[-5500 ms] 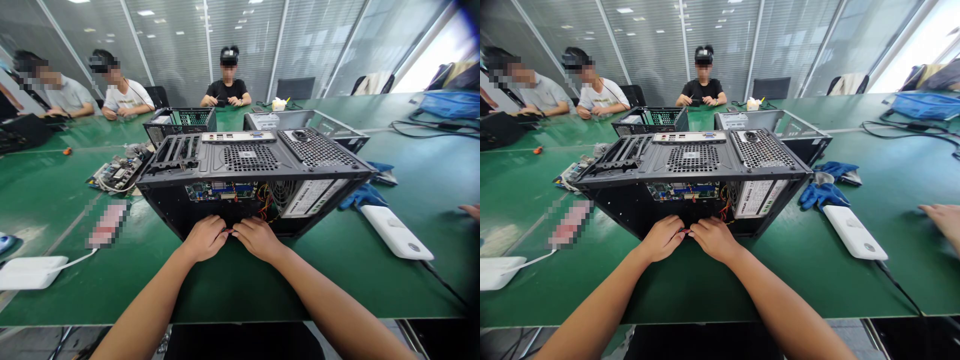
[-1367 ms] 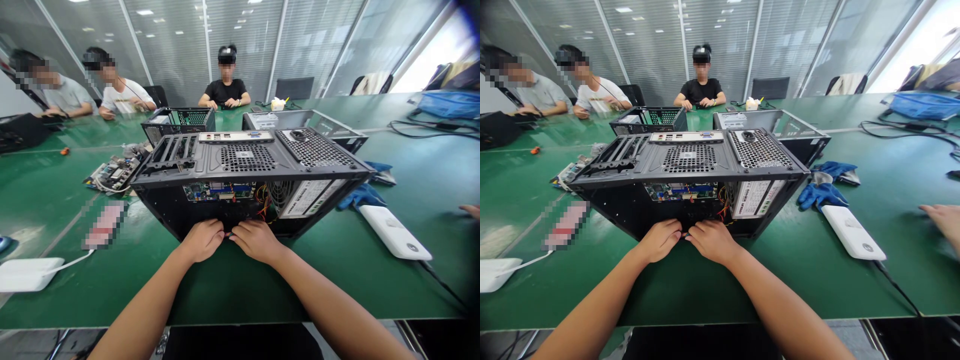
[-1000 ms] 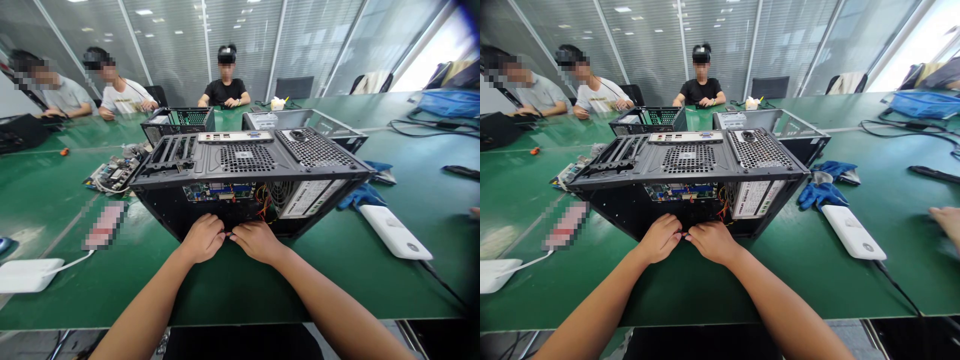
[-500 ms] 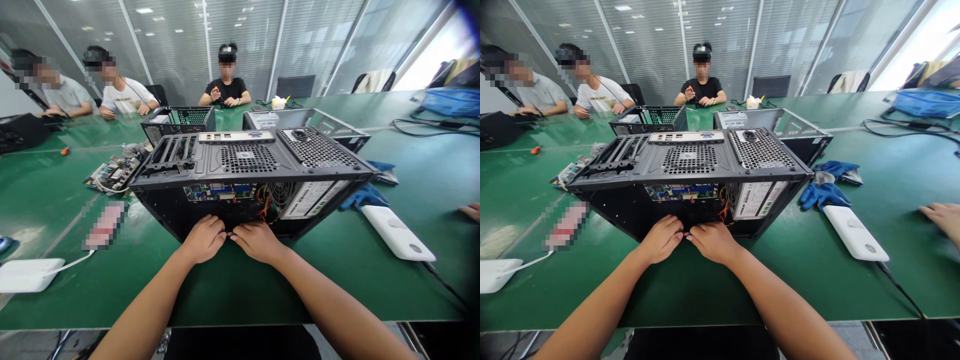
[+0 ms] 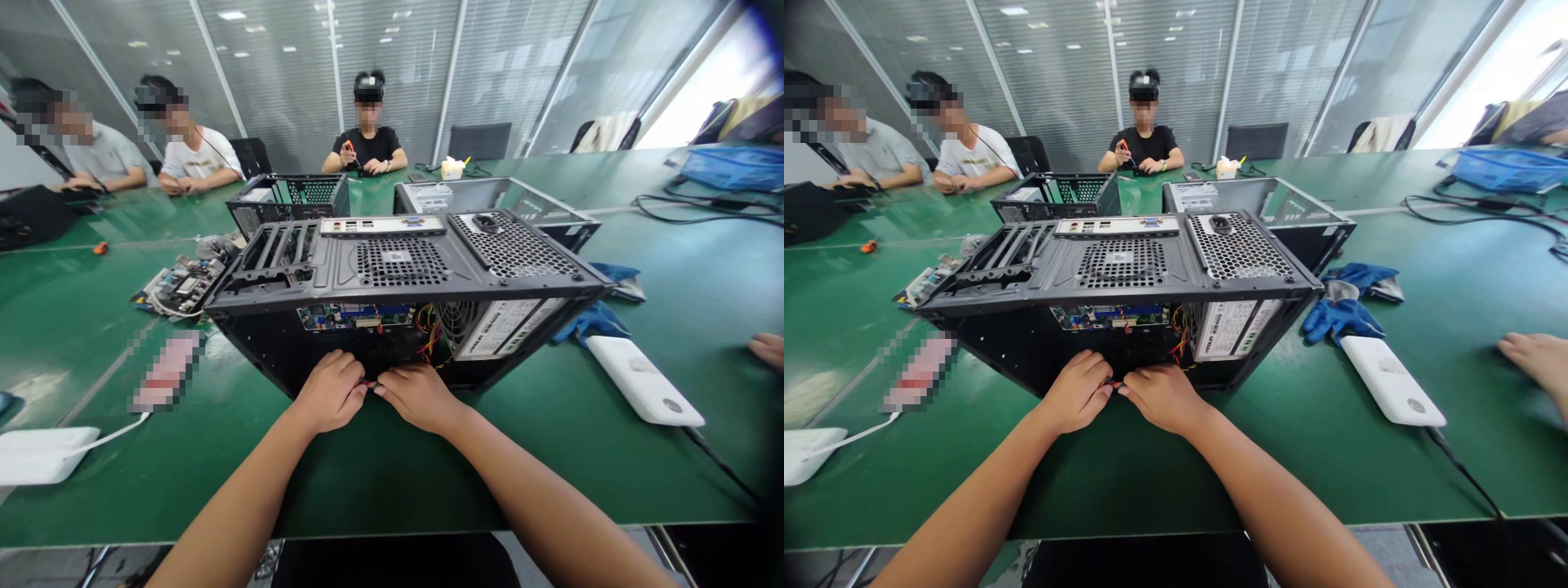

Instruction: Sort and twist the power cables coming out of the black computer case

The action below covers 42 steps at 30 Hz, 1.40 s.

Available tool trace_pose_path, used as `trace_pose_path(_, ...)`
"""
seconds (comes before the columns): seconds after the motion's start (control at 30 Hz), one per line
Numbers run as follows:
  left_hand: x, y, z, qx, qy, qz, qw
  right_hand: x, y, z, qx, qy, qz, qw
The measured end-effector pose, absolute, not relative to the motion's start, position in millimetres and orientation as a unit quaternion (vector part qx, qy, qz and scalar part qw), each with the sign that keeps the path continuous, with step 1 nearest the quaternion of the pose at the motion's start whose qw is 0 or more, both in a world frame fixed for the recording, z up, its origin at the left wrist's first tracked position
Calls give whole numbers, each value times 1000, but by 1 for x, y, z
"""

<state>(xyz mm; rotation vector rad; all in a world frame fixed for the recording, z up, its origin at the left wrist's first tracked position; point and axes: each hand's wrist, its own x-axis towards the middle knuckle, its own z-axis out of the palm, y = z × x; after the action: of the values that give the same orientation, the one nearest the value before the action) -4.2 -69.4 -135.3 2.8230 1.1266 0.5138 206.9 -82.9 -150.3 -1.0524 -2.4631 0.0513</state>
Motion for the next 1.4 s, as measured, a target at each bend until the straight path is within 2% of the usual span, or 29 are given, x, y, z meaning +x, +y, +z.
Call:
trace_pose_path(0.57,-2,-70,-132,916,374,143,34,206,-83,-152,-390,-895,4,216)
trace_pose_path(1.03,0,-72,-131,913,376,157,21,208,-82,-151,-385,-894,43,226)
trace_pose_path(1.4,0,-69,-132,910,374,161,72,207,-81,-156,-392,-891,20,228)
